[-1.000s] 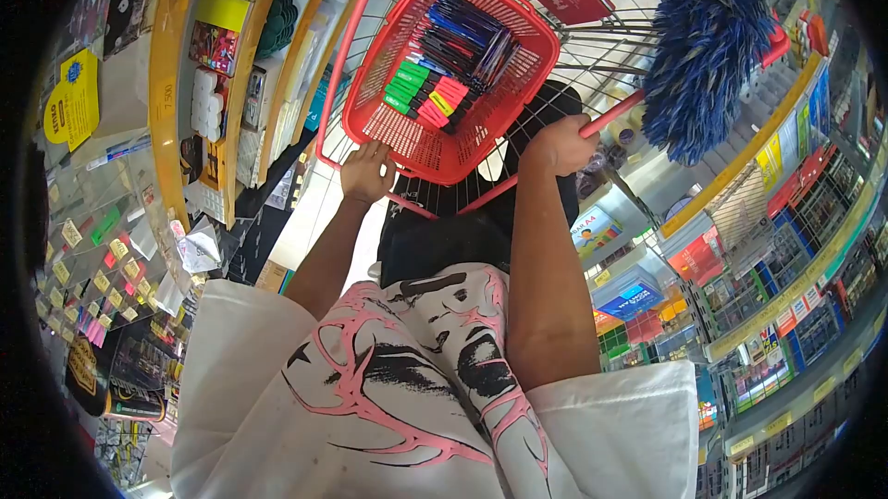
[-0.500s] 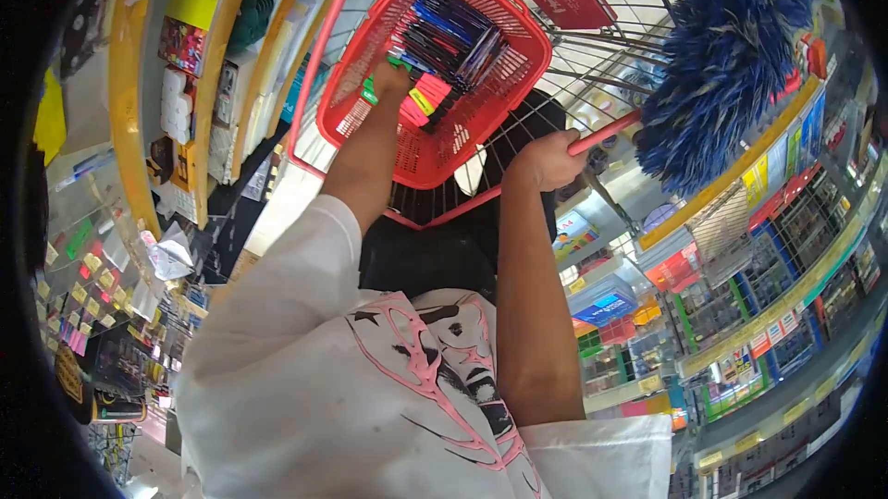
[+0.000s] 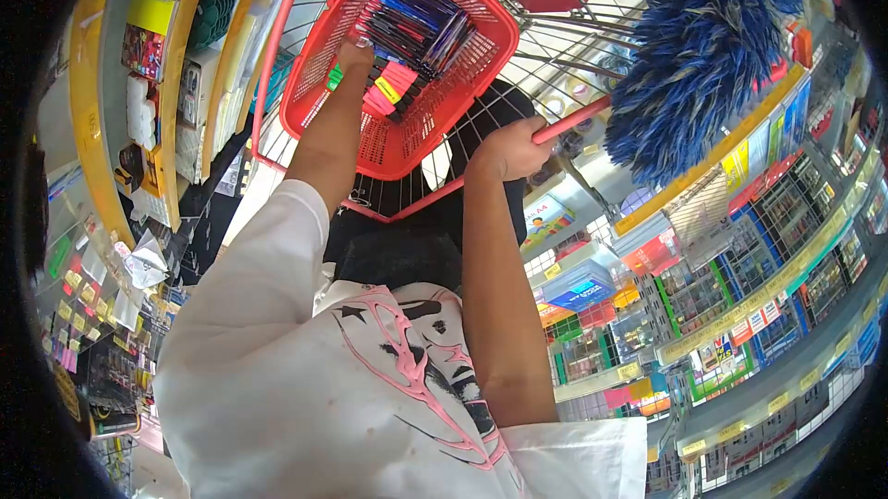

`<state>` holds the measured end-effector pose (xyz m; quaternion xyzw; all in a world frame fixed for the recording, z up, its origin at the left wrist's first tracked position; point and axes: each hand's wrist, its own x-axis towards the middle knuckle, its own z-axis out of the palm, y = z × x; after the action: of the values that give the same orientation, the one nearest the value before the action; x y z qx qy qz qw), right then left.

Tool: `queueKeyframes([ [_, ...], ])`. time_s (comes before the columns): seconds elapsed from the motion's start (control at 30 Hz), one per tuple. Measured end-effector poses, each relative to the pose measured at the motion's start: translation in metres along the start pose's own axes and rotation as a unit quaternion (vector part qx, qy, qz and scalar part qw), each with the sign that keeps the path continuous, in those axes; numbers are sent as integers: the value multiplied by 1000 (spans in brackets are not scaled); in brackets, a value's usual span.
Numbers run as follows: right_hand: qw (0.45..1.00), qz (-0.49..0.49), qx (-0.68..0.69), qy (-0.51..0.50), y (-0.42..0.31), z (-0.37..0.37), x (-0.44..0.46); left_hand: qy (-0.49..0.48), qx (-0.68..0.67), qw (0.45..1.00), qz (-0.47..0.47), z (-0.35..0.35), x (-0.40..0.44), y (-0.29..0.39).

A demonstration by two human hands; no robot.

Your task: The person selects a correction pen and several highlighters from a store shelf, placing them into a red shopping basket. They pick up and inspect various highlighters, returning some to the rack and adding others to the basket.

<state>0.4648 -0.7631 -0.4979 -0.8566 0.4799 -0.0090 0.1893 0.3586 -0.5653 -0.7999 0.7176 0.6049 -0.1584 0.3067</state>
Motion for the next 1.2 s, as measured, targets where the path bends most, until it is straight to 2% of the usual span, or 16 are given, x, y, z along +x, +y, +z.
queueKeyframes([
  [0.3,1000,7,-7,13,2,3,1,79,-111,988,66,-7,-19,-12],
  [0.4,1000,10,-12,14,-3,0,-3,16,-69,997,29,-8,-17,-23],
  [0.43,1000,8,-24,18,-4,-3,-4,92,-147,982,69,1,-22,-34],
  [0.5,997,-6,-64,29,2,-2,4,26,-141,985,91,-36,-46,-21],
  [0.53,997,-38,-52,31,16,7,15,80,-176,968,160,-49,-63,-19],
  [0.57,993,-78,-78,40,13,3,11,55,-144,967,202,-55,-63,-25],
  [0.6,983,-94,-156,22,18,5,14,-20,-129,976,177,-87,-77,-12],
  [0.63,992,-84,-74,-53,1,-18,-1,-50,-166,967,188,-110,-88,-7],
  [0.67,934,-234,-260,-77,-1,-26,-6,-47,-167,958,230,-133,-98,-2],
  [0.73,994,-43,-71,-67,0,-19,-1,-25,-182,928,323,-173,-116,5],
  [0.77,961,-204,-175,-67,39,7,29,-54,-213,920,323,-203,-132,13],
  [0.8,956,-247,-149,-46,44,8,31,-8,-143,910,388,-222,-135,13],
  [0.87,992,-59,-58,-92,-11,-39,-12,-31,-181,909,374,-243,-142,8],
  [0.9,997,-37,19,-66,-1,-23,-3,-49,-213,905,364,-258,-148,9],
  [1.03,997,-37,52,-53,-7,-30,-10,-64,-400,837,367,-304,-158,12],
  [1.2,996,-50,39,-59,1,-25,-3,123,-561,741,347,-419,-174,25],
])
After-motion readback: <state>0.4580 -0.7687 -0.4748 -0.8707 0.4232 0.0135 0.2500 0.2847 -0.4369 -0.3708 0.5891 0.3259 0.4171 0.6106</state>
